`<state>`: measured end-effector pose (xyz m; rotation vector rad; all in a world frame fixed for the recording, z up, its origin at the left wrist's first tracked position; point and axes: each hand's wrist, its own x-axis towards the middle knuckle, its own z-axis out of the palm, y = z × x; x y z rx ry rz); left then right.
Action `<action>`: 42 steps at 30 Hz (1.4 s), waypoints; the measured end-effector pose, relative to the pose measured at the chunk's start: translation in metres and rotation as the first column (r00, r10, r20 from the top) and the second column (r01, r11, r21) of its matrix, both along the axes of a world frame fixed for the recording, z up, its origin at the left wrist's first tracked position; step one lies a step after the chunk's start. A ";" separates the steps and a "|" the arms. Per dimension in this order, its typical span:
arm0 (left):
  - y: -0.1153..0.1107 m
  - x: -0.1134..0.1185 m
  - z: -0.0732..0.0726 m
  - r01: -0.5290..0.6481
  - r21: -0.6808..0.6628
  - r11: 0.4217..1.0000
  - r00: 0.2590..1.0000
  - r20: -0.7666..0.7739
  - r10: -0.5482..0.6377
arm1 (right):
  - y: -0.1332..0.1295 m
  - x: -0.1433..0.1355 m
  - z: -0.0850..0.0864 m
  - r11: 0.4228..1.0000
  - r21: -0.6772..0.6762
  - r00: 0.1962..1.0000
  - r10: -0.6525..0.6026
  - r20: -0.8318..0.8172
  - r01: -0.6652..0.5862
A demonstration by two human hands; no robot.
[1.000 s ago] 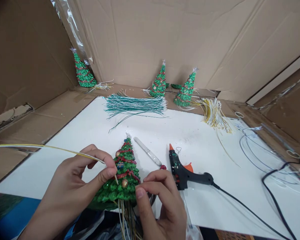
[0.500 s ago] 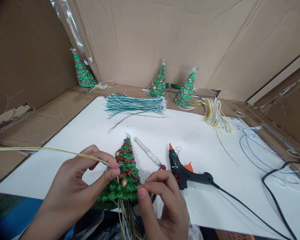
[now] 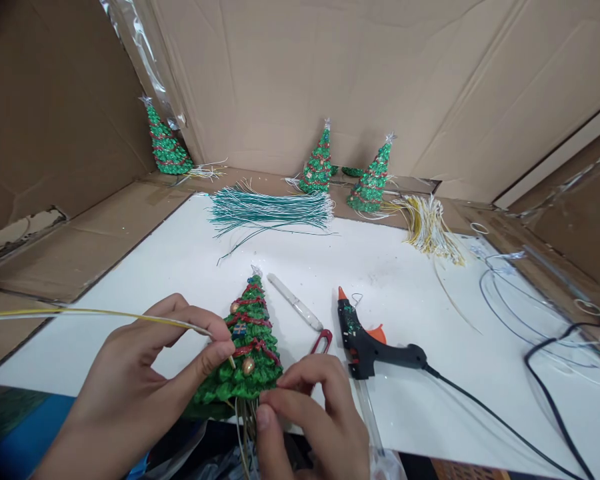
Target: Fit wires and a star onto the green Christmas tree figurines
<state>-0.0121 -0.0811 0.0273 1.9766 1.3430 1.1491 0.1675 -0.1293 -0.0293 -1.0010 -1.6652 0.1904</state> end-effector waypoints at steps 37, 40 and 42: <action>0.008 -0.005 -0.009 0.301 -0.347 0.888 0.937 0.278 -0.209 | -0.012 -0.054 -0.016 0.952 -0.122 0.953 -0.262 0.153 0.282; 0.009 -0.004 -0.010 0.354 -0.400 0.845 0.913 0.344 -0.220 | -0.012 -0.061 -0.021 0.950 -0.218 0.975 -0.222 0.030 0.223; 0.010 -0.004 -0.010 0.357 -0.420 0.835 0.910 0.359 -0.208 | -0.012 -0.064 -0.024 0.950 -0.249 0.974 -0.212 -0.079 0.187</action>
